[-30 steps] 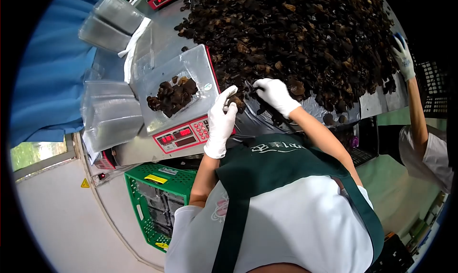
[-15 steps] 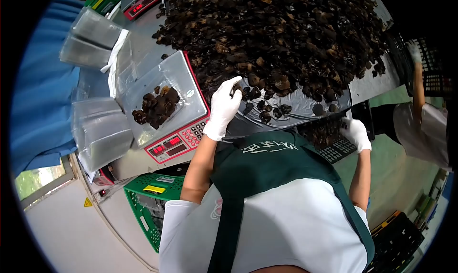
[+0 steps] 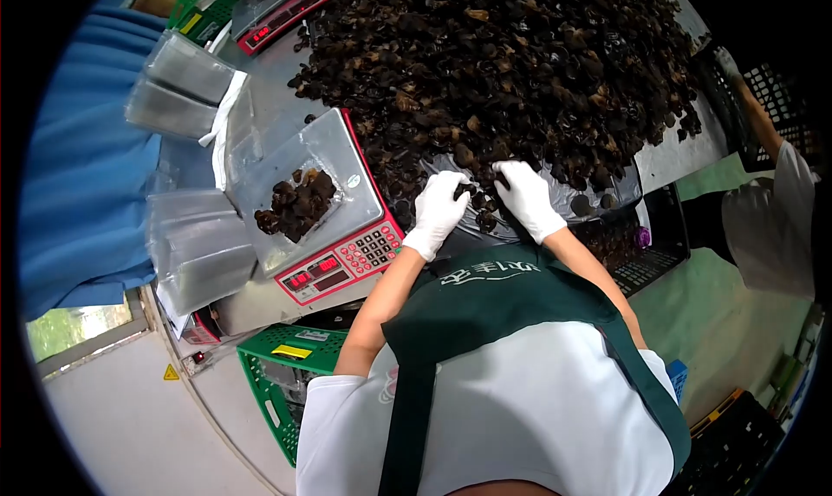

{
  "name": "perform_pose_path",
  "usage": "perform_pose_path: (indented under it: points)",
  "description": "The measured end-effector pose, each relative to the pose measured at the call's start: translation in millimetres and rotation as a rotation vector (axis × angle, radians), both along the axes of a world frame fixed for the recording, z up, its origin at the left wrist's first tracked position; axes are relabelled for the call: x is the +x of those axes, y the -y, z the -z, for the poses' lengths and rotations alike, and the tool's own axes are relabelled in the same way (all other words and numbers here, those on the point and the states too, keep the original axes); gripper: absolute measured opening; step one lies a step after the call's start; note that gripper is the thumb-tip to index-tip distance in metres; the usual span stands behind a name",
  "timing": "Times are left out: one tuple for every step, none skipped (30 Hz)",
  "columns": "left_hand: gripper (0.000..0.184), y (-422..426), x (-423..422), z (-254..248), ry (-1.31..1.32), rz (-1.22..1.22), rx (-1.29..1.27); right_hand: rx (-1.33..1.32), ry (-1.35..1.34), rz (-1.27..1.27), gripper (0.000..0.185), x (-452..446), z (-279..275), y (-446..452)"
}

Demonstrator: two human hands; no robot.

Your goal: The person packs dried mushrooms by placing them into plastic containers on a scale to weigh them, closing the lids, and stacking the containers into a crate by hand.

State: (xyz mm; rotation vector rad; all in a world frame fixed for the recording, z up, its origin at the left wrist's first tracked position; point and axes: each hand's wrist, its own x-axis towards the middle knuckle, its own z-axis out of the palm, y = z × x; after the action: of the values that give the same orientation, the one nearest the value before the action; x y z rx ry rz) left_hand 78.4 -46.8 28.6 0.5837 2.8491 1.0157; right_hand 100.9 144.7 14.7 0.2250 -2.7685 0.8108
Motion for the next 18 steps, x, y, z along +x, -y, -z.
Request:
perform_pose_path:
  points:
    - [0.024,2.8,2.3,-4.4,0.002,-0.046,0.140,-0.160,0.016,0.017,0.029,7.6,-0.1,0.8]
    - [0.026,6.7,3.1,-4.6,0.059,-0.079,0.275,-0.222,-0.020,-0.003,0.029,13.0,-4.5,-1.4]
    - [0.027,10.2,4.8,-6.3,0.226,-0.140,0.409,-0.334,0.152,0.027,0.028,20.3,-11.4,-4.5]
    - [0.028,11.9,5.5,-16.4,0.392,-0.202,0.542,-0.444,0.325,0.057,0.028,26.0,-19.6,-8.1]
    - [0.027,13.9,4.1,-32.2,0.706,-0.338,0.692,-0.598,0.449,0.100,0.028,29.8,-23.6,-12.8]
    - [0.025,17.0,2.5,-33.2,0.826,-0.391,0.779,-0.752,0.573,0.146,0.028,32.4,-26.4,-17.1]
    - [0.025,20.7,-0.6,-33.8,0.915,-0.391,0.894,-0.984,0.652,0.183,0.027,33.1,-28.4,-20.1]
    - [0.025,23.5,-4.4,-33.6,1.002,-0.389,1.010,-1.110,0.711,0.208,0.028,33.9,-29.2,-26.5]
    - [0.026,24.7,-8.1,-30.0,1.027,-0.380,1.066,-1.175,0.763,0.236,0.028,33.1,-32.4,-30.5]
    - [0.023,26.2,-11.6,-27.1,1.044,-0.393,1.108,-1.241,0.812,0.265,0.028,32.0,-34.8,-34.6]
    - [0.022,23.5,-16.1,-18.7,0.946,-0.384,1.066,-1.315,0.857,0.243,0.034,31.8,-29.0,-40.2]
    - [0.021,19.5,-20.9,-12.0,0.849,-0.374,1.023,-1.315,0.853,0.245,0.034,31.7,-29.0,-43.4]
    - [0.019,14.8,-24.9,-15.3,0.833,-0.415,1.005,-1.383,0.855,0.202,0.037,31.5,-31.2,-45.2]
    - [0.026,9.4,-29.5,-8.1,0.524,-0.279,0.885,-1.451,0.855,0.159,0.041,31.6,-32.2,-47.2]
    - [0.028,3.1,-33.2,-6.6,0.440,-0.281,0.736,-1.430,0.854,0.132,0.045,32.0,-28.5,-50.2]
    - [0.030,-6.1,-35.3,-16.9,0.355,-0.281,0.588,-1.432,0.849,0.136,0.045,33.1,-27.8,-51.4]
    - [0.042,-13.7,-35.4,-21.0,0.225,-0.234,0.416,-1.364,0.838,0.148,0.044,34.0,-27.6,-52.9]
    - [0.059,-18.8,-35.3,-10.2,0.058,-0.106,0.278,-1.294,0.826,0.159,0.044,33.9,-27.6,-54.7]
